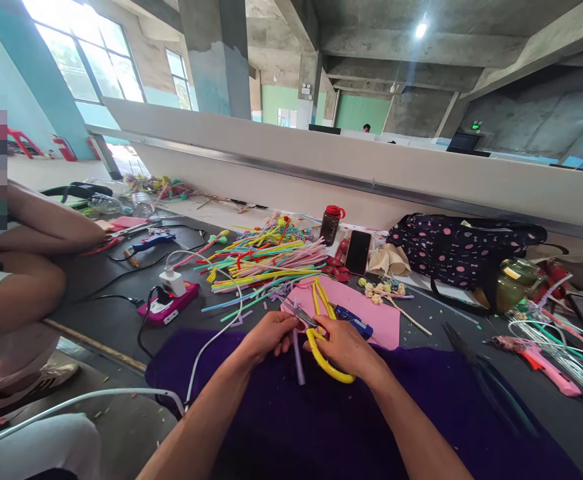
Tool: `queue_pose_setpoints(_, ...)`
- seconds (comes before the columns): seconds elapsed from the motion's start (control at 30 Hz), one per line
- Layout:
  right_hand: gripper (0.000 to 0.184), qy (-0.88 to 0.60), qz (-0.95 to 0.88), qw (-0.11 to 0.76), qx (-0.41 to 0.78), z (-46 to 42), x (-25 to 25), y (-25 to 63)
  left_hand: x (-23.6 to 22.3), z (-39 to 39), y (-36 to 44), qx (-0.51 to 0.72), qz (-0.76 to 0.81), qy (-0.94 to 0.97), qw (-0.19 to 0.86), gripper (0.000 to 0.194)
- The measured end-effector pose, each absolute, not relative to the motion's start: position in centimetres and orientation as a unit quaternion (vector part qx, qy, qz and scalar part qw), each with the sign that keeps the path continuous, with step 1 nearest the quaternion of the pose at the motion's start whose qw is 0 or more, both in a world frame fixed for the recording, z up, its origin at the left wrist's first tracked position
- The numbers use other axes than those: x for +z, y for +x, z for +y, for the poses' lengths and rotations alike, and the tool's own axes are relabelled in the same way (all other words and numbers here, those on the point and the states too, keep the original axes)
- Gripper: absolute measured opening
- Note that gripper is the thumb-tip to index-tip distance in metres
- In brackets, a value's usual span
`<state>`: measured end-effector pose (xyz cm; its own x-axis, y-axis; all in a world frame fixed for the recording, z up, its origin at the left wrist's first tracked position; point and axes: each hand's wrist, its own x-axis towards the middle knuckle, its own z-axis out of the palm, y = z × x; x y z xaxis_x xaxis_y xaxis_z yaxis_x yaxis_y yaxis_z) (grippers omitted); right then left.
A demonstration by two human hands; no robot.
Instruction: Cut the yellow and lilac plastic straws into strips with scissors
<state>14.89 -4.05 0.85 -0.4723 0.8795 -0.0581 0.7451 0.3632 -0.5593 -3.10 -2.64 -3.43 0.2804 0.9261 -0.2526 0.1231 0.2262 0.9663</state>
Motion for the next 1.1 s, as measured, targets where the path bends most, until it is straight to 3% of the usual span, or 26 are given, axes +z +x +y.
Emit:
queue_pose_setpoints(0.27, 0.03, -0.505, -0.814, 0.099, 0.27, -3.5, 0.4, 14.5, -3.3, -2.8, -2.9, 0.253, 0.53, 0.549, 0.595, 0.022)
queue_pose_setpoints(0.57, 0.048, -0.523, -0.797, 0.164, 0.254, -3.3, 0.9, 16.3, -3.9, -2.3, -3.2, 0.345, 0.534, 0.518, 0.571, 0.02)
queue_pose_setpoints(0.7, 0.057, -0.522, -0.798, 0.147, 0.262, -4.0, 1.9, 16.4, -3.4, -2.2, -3.4, 0.393, 0.517, 0.505, 0.568, 0.025)
queue_pose_setpoints(1.1, 0.056, -0.514, -0.81, 0.127, 0.254, -4.8, 1.5, 14.8, -3.6, -2.4, -3.1, 0.386, 0.478, 0.508, 0.604, 0.021)
